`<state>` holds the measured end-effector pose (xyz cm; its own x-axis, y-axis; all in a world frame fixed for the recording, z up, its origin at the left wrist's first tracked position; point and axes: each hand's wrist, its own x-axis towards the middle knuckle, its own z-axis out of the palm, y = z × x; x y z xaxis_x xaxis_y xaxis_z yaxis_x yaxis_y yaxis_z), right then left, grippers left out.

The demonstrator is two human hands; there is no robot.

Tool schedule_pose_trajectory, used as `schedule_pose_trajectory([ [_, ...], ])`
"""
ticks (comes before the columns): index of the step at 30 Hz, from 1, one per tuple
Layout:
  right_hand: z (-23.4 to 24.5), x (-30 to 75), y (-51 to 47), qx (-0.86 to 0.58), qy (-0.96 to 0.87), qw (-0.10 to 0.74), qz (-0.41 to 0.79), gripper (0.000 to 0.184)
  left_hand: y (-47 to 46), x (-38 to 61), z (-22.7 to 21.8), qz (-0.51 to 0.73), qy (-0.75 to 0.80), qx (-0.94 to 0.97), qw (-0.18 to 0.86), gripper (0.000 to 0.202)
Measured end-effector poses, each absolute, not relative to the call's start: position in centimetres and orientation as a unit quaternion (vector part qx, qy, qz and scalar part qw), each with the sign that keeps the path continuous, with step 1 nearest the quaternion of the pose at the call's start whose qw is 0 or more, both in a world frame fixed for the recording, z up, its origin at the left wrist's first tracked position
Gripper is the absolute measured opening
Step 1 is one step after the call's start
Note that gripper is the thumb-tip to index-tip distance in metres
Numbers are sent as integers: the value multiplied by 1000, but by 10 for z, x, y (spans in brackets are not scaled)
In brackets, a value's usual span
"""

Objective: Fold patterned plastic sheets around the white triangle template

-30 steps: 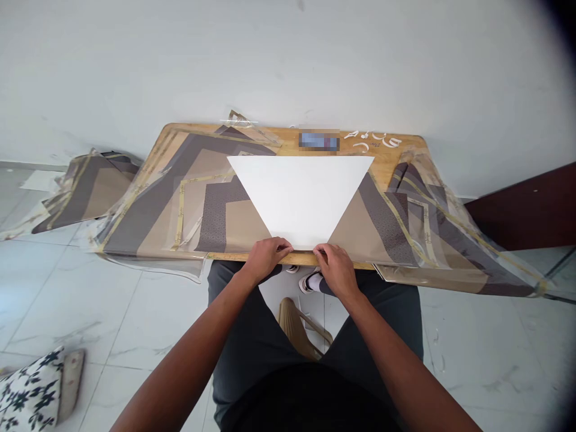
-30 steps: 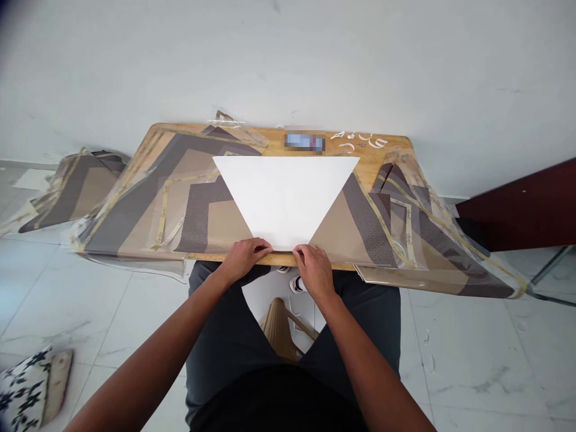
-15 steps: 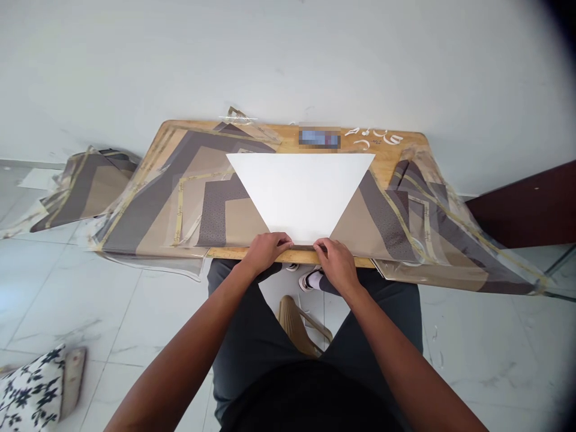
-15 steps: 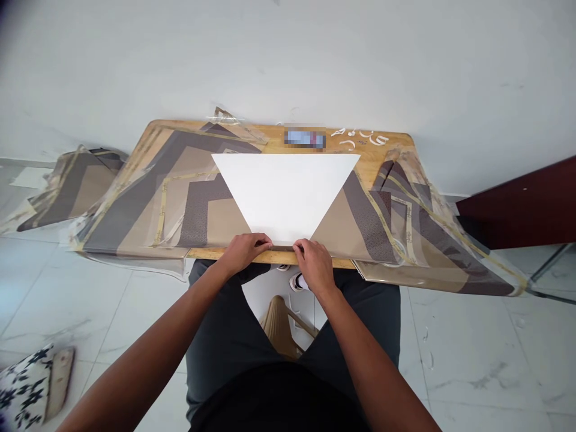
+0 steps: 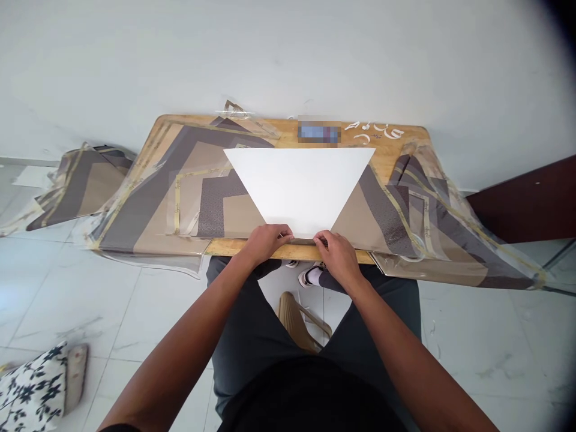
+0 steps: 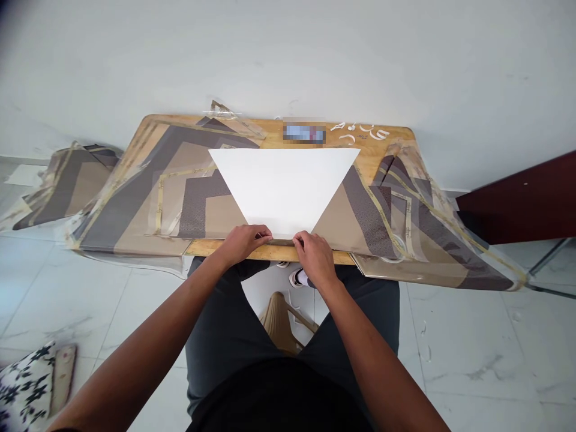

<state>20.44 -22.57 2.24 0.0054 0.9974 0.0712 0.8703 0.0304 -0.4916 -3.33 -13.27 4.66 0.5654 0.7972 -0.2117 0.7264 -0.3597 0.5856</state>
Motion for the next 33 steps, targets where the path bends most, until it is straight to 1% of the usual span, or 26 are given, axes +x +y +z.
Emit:
schedule_pose_trajectory([
  [7,23,210,-238,-638,-714,222,184,28,-151,-41,42,88,432,838,321,21],
  [13,13,215,-253,-587,-753,232,185,30,-177,-50,26,145,380,871,275,28],
  [17,6,215,-256,-579,-760,232,180,26,-184,-53,15,175,362,882,245,28],
  [23,7,210,-255,-580,-768,210,172,24,-186,-55,8,180,361,883,238,26],
  [33,5,202,-259,-585,-763,222,166,22,-186,-55,10,181,368,877,250,27],
])
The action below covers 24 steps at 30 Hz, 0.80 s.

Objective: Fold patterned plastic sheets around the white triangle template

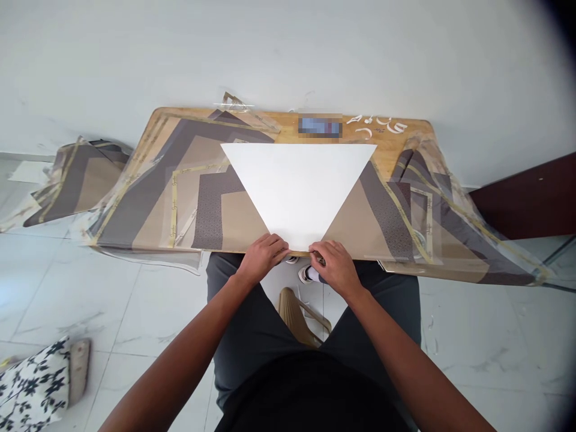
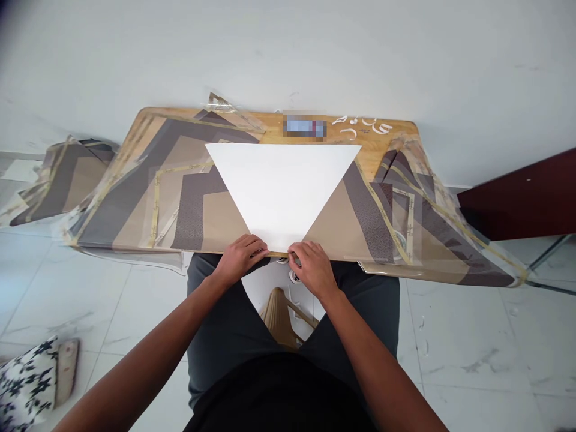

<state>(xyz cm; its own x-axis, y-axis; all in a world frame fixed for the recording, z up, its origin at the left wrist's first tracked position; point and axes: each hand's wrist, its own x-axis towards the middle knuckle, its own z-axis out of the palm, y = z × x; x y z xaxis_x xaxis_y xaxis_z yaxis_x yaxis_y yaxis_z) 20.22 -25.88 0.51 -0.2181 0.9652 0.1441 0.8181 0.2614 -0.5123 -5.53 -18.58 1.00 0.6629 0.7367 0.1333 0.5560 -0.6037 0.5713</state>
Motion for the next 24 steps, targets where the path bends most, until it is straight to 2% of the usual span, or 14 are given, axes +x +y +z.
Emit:
schedule_pose_trajectory([
  [8,14,194,-247,-579,-765,222,175,29,-180,-53,18,183,360,871,279,33],
  [24,30,190,-226,-613,-749,175,182,23,-153,-47,30,134,379,871,284,26],
])
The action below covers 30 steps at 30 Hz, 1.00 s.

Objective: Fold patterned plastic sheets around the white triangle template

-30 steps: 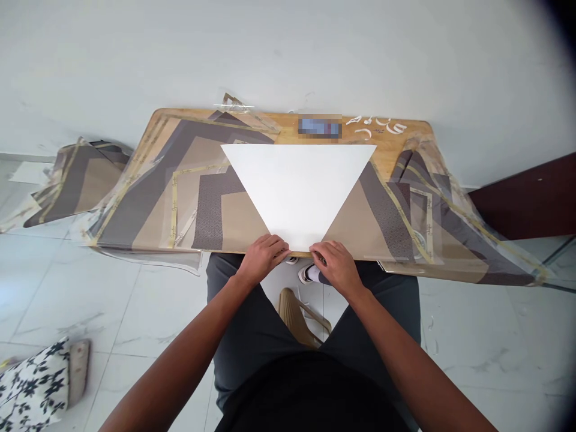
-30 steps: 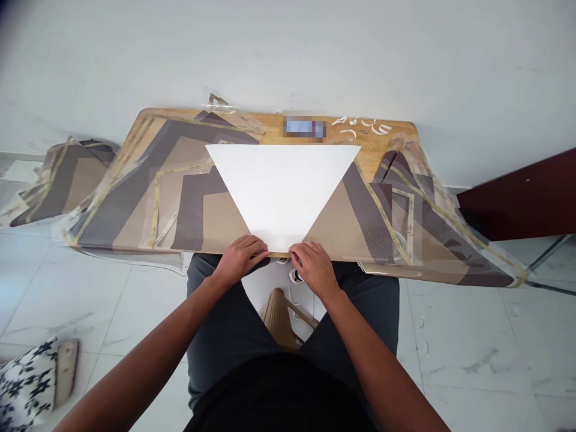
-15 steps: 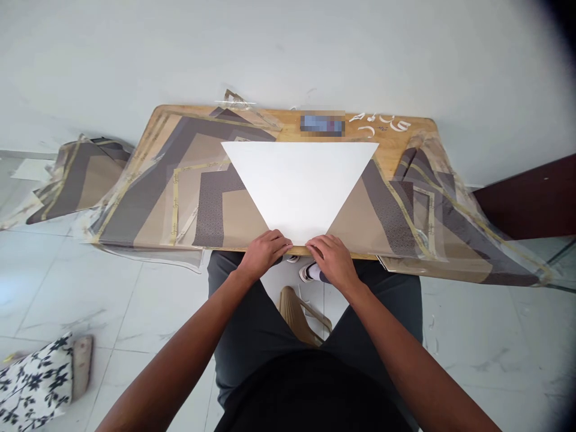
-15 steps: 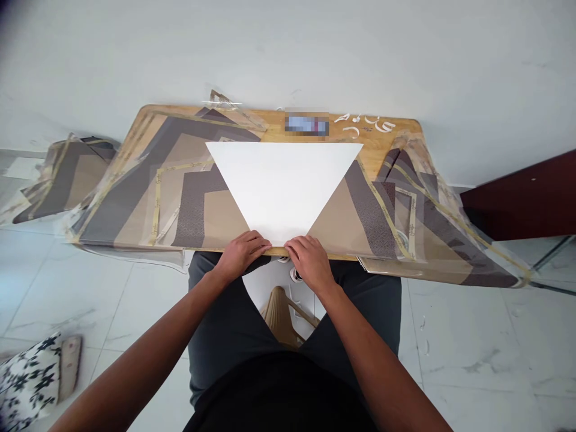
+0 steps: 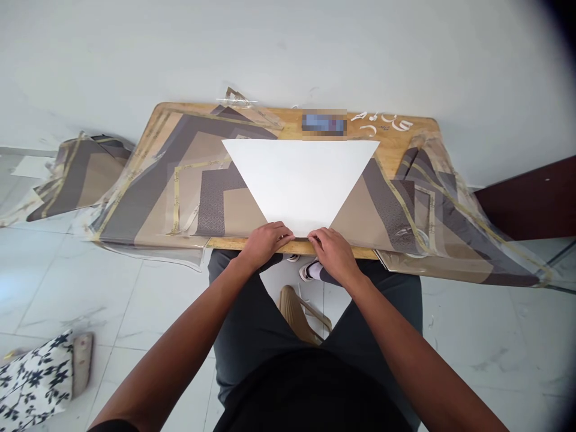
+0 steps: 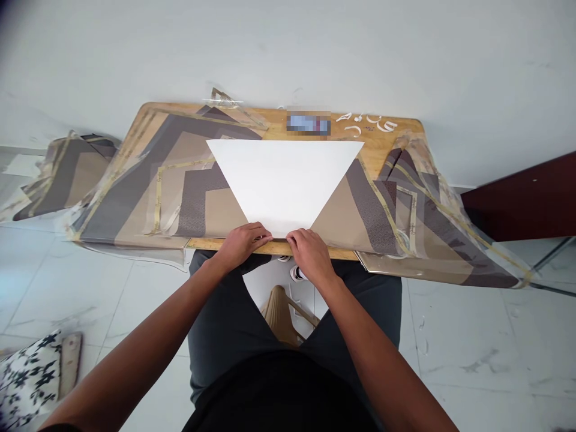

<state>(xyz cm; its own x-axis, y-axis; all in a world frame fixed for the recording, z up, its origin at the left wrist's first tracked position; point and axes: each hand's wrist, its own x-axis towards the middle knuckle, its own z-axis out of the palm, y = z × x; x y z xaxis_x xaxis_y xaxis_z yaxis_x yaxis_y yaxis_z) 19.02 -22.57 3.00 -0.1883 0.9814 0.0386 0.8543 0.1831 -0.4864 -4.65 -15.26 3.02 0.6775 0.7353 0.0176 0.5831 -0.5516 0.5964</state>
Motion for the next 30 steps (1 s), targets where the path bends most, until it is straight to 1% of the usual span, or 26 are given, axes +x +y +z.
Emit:
schedule_pose_trajectory([
  [5,33,193,-222,-618,-743,177,187,23,-148,-45,33,133,383,867,290,25],
  [20,42,193,-217,-621,-732,185,212,22,-141,-44,33,118,399,859,299,29],
  [27,43,195,-222,-615,-735,196,208,22,-146,-44,37,132,380,863,306,28],
  [30,37,196,-234,-603,-746,203,198,26,-154,-47,31,145,352,874,302,28],
])
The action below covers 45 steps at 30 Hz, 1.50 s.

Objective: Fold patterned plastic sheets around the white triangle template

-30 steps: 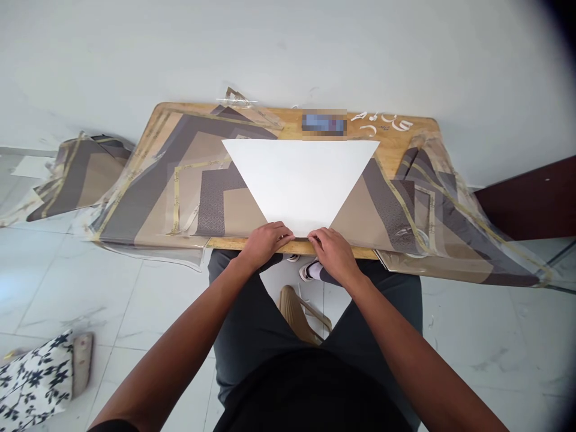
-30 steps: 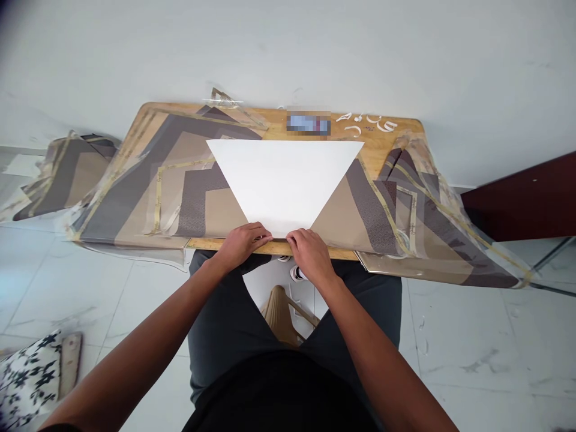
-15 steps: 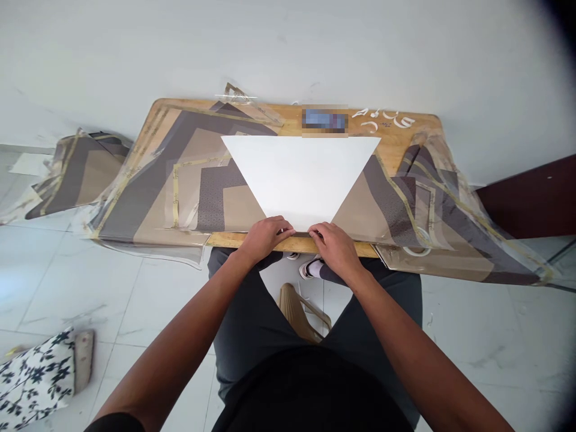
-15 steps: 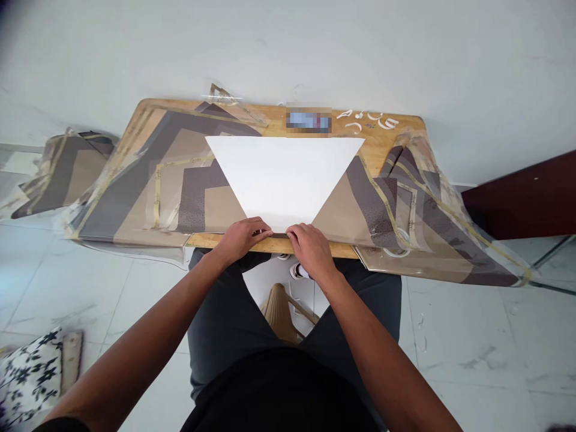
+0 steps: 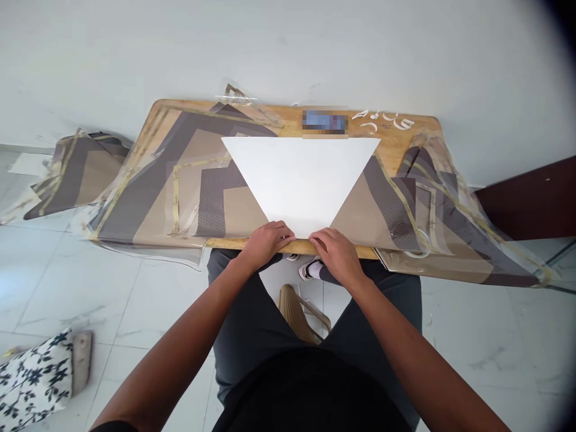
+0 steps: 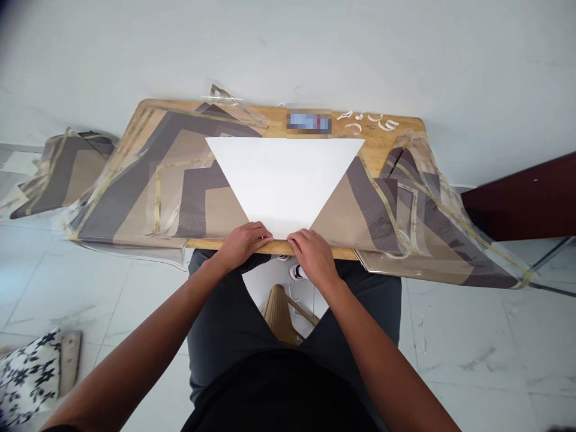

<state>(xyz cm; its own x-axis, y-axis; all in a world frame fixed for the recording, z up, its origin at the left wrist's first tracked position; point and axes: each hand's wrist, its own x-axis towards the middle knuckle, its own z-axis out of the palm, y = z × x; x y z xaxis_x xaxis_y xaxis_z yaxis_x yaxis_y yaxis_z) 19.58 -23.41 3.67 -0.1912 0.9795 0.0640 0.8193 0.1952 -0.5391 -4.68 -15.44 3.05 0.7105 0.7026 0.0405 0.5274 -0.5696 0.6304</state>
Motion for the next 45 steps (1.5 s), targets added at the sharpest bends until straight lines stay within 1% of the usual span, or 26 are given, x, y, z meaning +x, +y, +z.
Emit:
schedule_pose_trajectory([
  [4,18,197,-254,-585,-768,195,175,32,-172,-52,12,157,333,884,289,30],
  [11,-7,201,-269,-570,-781,207,148,33,-192,-55,-10,182,350,881,262,27],
  [23,-4,201,-266,-562,-787,202,152,30,-190,-55,-17,194,349,880,258,26],
  [27,4,198,-259,-563,-788,183,172,27,-191,-56,-14,190,354,879,257,24],
  [30,8,197,-247,-577,-783,164,163,26,-191,-57,-11,191,361,876,256,21],
  [31,9,197,-242,-588,-778,159,152,31,-192,-58,-11,190,362,875,257,21],
  [33,9,197,-232,-609,-768,147,132,50,-192,-59,-9,188,363,875,260,19],
  [34,9,198,-227,-617,-764,139,128,56,-191,-59,-7,188,364,874,261,18],
  [35,9,198,-223,-622,-761,130,129,58,-191,-59,-6,186,365,874,263,18],
  [40,13,197,-215,-631,-755,93,152,56,-191,-55,5,164,395,861,274,14],
  [45,15,192,-218,-632,-754,92,152,56,-191,-51,13,154,432,847,270,21],
])
